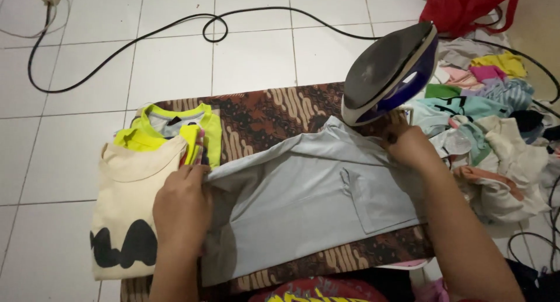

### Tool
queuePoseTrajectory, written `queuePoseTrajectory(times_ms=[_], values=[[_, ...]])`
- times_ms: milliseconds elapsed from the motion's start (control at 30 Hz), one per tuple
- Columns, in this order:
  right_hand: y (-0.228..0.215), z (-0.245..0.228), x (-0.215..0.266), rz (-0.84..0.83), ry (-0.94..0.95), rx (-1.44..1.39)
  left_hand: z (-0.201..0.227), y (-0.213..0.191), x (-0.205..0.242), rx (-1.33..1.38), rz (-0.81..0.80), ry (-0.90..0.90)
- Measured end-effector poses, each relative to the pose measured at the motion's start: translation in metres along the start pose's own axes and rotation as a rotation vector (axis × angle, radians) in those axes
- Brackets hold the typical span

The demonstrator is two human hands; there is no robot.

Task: Ironing a grey t-shirt on a small board and then folding it neatly.

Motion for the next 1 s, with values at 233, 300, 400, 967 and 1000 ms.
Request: queuePoseTrajectory(times_ms=[233, 300, 400, 967, 1000], values=[[-0.037, 0.004, 0.015, 0.332, -0.204, -0.582, -0.011, -0.016, -0.010, -0.068, 0.031, -0.133], [-0.038, 0.014, 0.007, 0.330, -0.272, -0.799, -0.012, -0.018, -0.019, -0.024, 0.071, -0.185], [-0.037, 0.012, 0.002, 0.266, -0.313, -1.030, -0.015, -0.012, -0.029, -0.108, 0.061, -0.246], [-0.009, 0.156, 0.075, 0.097, -0.103, -0.972, -0.047, -0.002, 0.066, 0.065, -0.709, -0.180], [-0.006, 0.160, 0.080, 0.099, -0.099, -0.971, -0.047, 0.005, 0.067, 0.065, -0.712, -0.176]])
Point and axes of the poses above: each hand's wrist, its own x-axis away from the middle knuckle, its own y-axis out of the palm, z = x × y, the point moved 4 cm from there along -x, towards the middle knuckle, and after that the axes turned 14 degrees about -x, right-handed, at the moved point
